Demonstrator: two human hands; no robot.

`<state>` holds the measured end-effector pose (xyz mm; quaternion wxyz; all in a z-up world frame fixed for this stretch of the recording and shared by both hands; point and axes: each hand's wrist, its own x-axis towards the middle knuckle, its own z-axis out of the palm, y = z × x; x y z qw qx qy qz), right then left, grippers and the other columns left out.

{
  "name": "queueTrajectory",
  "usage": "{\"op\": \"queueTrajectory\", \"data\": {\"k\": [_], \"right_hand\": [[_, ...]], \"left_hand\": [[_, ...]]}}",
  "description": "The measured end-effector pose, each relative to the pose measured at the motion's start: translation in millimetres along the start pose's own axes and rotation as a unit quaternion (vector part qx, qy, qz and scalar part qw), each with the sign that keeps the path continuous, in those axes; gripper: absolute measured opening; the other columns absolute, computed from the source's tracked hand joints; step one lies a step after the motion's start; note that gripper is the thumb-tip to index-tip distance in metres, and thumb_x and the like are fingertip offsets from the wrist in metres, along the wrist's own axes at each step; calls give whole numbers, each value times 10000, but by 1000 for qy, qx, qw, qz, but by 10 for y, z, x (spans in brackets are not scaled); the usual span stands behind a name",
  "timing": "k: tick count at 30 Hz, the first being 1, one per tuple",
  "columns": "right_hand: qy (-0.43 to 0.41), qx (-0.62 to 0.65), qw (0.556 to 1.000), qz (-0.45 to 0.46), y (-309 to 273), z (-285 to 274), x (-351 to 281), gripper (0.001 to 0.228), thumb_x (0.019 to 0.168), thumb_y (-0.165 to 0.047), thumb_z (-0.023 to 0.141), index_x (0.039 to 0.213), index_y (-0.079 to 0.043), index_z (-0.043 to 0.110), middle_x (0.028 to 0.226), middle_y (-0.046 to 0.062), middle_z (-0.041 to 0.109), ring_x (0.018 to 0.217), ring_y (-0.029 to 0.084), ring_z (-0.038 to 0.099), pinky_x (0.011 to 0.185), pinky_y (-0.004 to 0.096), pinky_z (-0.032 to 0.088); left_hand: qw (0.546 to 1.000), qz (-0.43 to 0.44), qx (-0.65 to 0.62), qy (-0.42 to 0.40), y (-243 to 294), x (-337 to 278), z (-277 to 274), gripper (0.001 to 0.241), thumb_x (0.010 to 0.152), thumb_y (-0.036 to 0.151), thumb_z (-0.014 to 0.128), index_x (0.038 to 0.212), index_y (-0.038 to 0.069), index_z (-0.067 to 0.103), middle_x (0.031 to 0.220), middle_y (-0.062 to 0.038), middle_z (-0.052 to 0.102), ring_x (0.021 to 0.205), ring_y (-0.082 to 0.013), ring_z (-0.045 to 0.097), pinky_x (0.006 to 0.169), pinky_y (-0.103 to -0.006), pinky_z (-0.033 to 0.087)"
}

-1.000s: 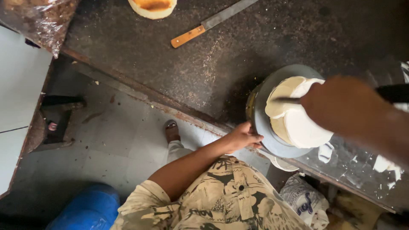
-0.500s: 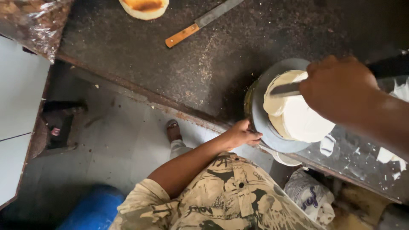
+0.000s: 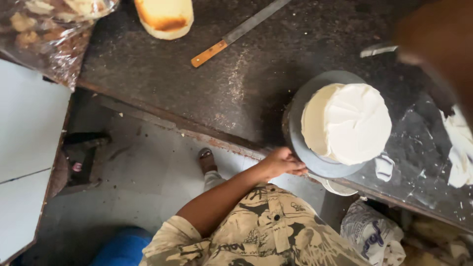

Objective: The person spreads white frosting onto a cake layer on a spinning stand using an offset spatula, then moves to a separate workstation to trim or prepare more cake pieces with a knife before returning to the first station to continue smoothing the frosting on the cake.

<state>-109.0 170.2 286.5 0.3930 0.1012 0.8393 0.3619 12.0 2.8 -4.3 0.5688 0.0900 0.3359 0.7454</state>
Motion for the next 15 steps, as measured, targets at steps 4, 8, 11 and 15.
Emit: {"op": "queueTrajectory", "data": {"k": [4,8,11,15], "right_hand": [[26,143,986,86,312,1262,240,190,972,-211,650,1120,-141,744,1013,104,780,905,276,766,744,422,628],[73,374,903,201,731,3012,351,174,976,-202,634,1066,-106,748,971,130,769,863,293,757,720,434,613],[95,553,766,314,800,4498,138,178,979,-194,623,1026,-80,751,940,150,762,832,306,750,702,443,602],[92,717,520,456,7,5820,-387,204,983,-185,607,972,-45,755,898,176,751,790,324,740,678,455,587]], "left_hand": [[998,34,-1,55,-124,5,-227,263,957,23,604,1193,-85,563,1087,-231,713,900,-271,765,789,-368,657],[979,71,13,193,-93,-109,-389,324,1023,231,572,1196,-39,623,882,-213,704,670,-250,669,594,-355,580],[974,28,-10,225,-40,-128,-430,562,1056,474,451,1142,-36,668,941,-150,770,752,-217,765,702,-320,623],[976,96,103,165,-86,-202,-173,316,963,217,673,1145,-10,549,1051,-135,734,891,-216,754,803,-342,619]]}}
